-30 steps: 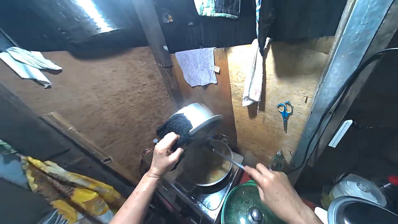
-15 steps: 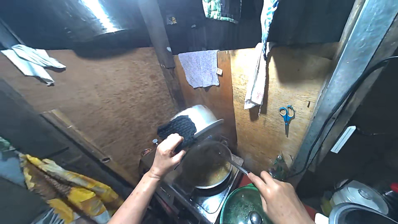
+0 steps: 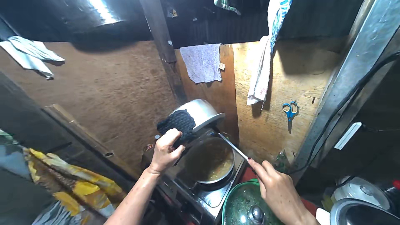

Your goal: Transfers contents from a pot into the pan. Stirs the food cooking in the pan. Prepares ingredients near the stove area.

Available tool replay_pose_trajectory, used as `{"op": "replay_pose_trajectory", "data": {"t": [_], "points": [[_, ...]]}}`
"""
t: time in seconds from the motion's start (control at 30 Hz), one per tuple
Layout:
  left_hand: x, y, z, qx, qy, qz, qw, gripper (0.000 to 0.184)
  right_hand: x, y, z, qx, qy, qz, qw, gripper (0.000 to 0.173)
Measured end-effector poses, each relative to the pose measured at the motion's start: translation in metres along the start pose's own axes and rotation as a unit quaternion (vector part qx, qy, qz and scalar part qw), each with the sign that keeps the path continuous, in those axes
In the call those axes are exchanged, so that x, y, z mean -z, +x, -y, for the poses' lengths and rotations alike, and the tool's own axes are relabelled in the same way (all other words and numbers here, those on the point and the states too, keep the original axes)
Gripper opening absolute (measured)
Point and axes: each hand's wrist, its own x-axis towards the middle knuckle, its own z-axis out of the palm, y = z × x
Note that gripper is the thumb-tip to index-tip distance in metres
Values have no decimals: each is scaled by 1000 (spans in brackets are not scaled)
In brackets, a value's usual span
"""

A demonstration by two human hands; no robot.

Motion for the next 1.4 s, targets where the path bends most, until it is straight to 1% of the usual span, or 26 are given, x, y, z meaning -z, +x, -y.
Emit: {"op": "replay_pose_trajectory", "data": {"t": [0.1, 0.17, 0.23, 0.3, 0.37, 0.4, 0.47, 0.53, 0.57, 0.6, 0.67, 0.73, 0.83, 0.9, 0.97, 1.03, 1.1, 1.17, 1.2, 1.3, 1.33, 1.4], "points": [[3, -2, 3, 46, -17, -19, 999, 25, 2, -5, 0, 11, 19, 41, 999, 43], [8, -1, 5, 120, -37, -49, 991, 22, 12, -12, 2, 1, 41, 77, 996, 40], [17, 1, 13, 196, -72, -101, 973, 23, 21, -19, 1, -31, 66, 89, 993, 38], [26, 2, 29, 257, -115, -167, 945, 24, 31, -22, -1, -60, 94, 82, 990, 34], [34, -1, 45, 314, -194, -231, 900, 25, 39, -24, -1, -75, 111, 71, 988, 35], [38, -3, 48, 340, -236, -250, 875, 24, 41, -23, 0, -77, 119, 63, 988, 35], [45, -10, 50, 380, -294, -263, 837, 27, 40, -20, 4, -70, 130, 44, 988, 34], [47, -17, 54, 392, -329, -271, 815, 27, 31, -12, 9, -39, 117, 6, 992, 33], [47, -20, 54, 391, -342, -271, 810, 27, 24, -5, 13, -16, 98, -15, 995, 34], [46, -21, 52, 388, -349, -264, 811, 27, 17, 4, 16, 7, 75, -38, 996, 37], [43, -19, 42, 371, -351, -239, 826, 27, -2, 25, 20, 52, 35, -80, 995, 42], [41, -14, 30, 340, -329, -204, 857, 26, -17, 46, 22, 81, 4, -90, 993, 45], [38, -6, 19, 281, -281, -148, 906, 21, -31, 62, 20, 108, -41, -67, 991, 46], [34, -2, 15, 246, -243, -118, 931, 17, -34, 59, 16, 120, -56, -43, 990, 47], [29, 0, 14, 213, -196, -87, 953, 19, -26, 48, 13, 134, -53, -17, 989, 45], [23, -1, 17, 185, -146, -58, 970, 21, -7, 32, 15, 133, -57, 14, 989, 44], [17, 0, 20, 158, -111, -36, 981, 18, 17, 21, 21, 108, -65, 57, 990, 43], [11, 0, 20, 141, -96, -22, 985, 17, 29, 19, 23, 89, -50, 76, 992, 43], [9, 1, 18, 139, -99, -20, 985, 17, 28, 20, 22, 87, -29, 66, 994, 45], [1, 4, 10, 135, -124, -20, 983, 18, 2, 26, 21, 107, 27, -8, 994, 46], [-3, 5, 7, 127, -131, -19, 983, 18, -4, 27, 20, 116, 35, -16, 993, 45], [-6, 7, 2, 99, -120, -13, 988, 19, -2, 24, 18, 120, 20, -1, 993, 44]]}}
